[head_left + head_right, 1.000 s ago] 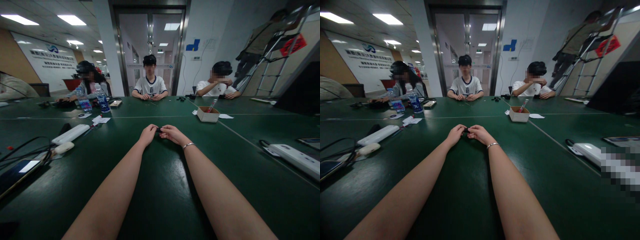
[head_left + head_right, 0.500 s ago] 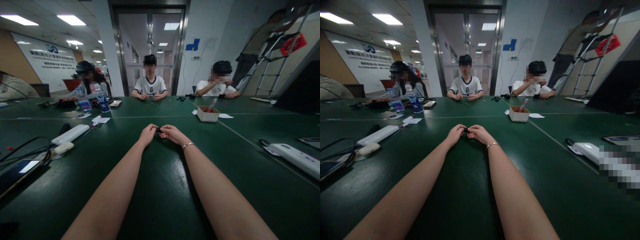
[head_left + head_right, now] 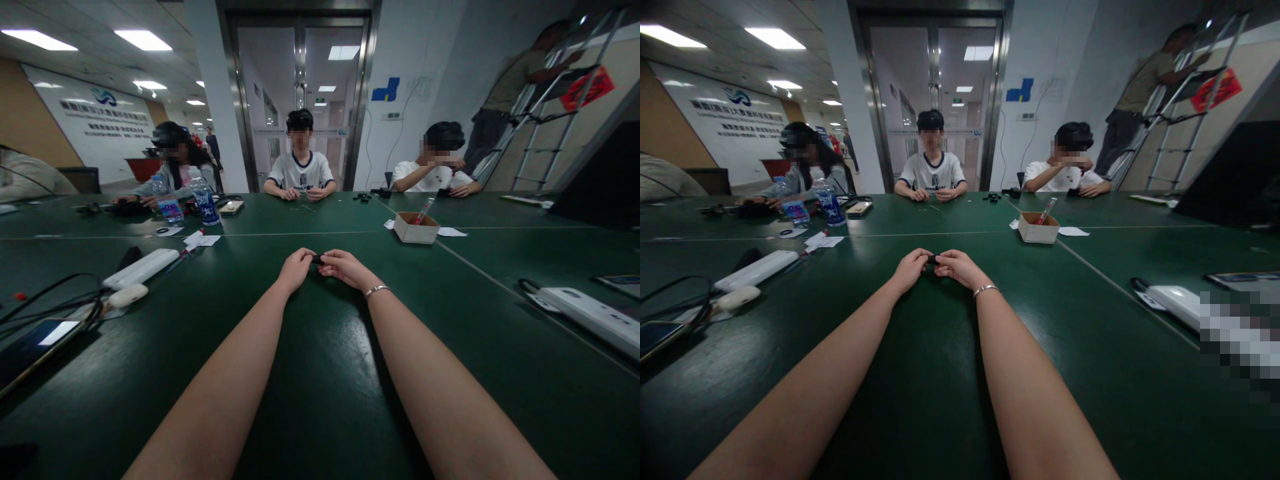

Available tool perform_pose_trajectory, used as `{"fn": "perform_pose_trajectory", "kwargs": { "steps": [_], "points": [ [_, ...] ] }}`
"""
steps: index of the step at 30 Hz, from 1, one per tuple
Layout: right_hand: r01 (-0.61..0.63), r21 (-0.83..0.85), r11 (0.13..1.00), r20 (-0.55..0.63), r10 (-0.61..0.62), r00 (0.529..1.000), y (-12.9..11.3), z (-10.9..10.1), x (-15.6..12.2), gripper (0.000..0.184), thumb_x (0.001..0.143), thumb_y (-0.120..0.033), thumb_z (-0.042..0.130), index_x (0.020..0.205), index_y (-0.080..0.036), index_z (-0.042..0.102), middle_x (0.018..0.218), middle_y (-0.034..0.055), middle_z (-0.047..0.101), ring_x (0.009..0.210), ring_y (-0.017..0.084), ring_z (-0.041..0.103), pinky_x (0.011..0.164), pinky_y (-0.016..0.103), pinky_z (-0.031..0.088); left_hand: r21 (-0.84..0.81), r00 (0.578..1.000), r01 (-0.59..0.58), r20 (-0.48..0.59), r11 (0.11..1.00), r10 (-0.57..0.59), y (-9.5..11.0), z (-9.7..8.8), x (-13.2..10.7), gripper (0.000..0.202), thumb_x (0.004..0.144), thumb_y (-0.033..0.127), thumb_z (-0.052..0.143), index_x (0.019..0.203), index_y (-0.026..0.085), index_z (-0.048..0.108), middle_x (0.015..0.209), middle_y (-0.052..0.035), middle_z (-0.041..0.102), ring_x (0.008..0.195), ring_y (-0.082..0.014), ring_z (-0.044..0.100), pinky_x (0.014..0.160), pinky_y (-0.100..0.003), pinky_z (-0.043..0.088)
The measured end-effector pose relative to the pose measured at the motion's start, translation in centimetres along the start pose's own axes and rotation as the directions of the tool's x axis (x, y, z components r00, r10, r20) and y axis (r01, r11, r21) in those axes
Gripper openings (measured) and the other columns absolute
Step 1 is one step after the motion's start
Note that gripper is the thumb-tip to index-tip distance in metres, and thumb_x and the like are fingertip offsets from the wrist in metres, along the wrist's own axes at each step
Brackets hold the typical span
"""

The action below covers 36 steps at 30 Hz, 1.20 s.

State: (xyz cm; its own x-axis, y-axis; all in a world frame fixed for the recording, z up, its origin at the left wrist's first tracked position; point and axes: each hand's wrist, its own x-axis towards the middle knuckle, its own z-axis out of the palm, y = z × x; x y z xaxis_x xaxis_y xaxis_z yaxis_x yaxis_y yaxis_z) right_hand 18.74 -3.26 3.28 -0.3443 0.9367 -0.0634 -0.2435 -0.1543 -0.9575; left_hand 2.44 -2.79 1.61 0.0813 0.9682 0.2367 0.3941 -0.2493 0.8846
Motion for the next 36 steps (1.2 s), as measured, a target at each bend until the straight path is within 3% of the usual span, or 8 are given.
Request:
{"fn": "perform_pose_trajectory", "kwargs": {
  "steps": [16, 30, 36],
  "points": [
    [0.003, -0.004, 1.000, 0.004, -0.003, 1.000, 0.10, -0.07, 0.16, 0.011, 0.085, -0.002, 0.060, 0.080, -0.012, 0.056, 0.064, 0.0062, 0.064, 0.057, 0.013, 0.066, 0.055, 0.019, 0.057, 0.035, 1.000, -0.019, 0.003, 0.999, 0.019, 0.41, -0.28, -0.28, 0.025, 0.083, 0.027, 0.043, 0.094, 0.019, 0.063, 0.093, -0.0042, 0.064, 0.069, -0.0131, 0.056, 0.061, -0.024, 0.043],
    [0.002, 0.001, 1.000, 0.017, -0.002, 1.000, 0.08, -0.05, 0.20, 0.011, 0.084, -0.004, 0.063, 0.081, -0.011, 0.056, 0.064, 0.0061, 0.065, 0.056, 0.013, 0.065, 0.055, 0.019, 0.057, -0.020, 1.000, -0.010, 0.000, 1.000, 0.010, -0.14, -0.02, 0.01, 0.029, 0.085, 0.035, 0.040, 0.090, 0.018, 0.064, 0.076, -0.0016, 0.061, 0.064, -0.0118, 0.053, 0.058, -0.022, 0.040],
    [0.007, 0.003, 1.000, 0.021, -0.007, 1.000, 0.10, -0.05, 0.20, 0.011, 0.083, -0.005, 0.063, 0.080, -0.011, 0.056, 0.064, 0.0059, 0.064, 0.056, 0.013, 0.065, 0.055, 0.019, 0.057, -0.054, 1.000, 0.016, 0.021, 0.998, -0.015, -0.11, 0.00, -0.02, 0.025, 0.080, 0.026, 0.042, 0.092, 0.019, 0.063, 0.075, -0.0010, 0.060, 0.062, -0.0111, 0.052, 0.056, -0.021, 0.039]
  ]
}}
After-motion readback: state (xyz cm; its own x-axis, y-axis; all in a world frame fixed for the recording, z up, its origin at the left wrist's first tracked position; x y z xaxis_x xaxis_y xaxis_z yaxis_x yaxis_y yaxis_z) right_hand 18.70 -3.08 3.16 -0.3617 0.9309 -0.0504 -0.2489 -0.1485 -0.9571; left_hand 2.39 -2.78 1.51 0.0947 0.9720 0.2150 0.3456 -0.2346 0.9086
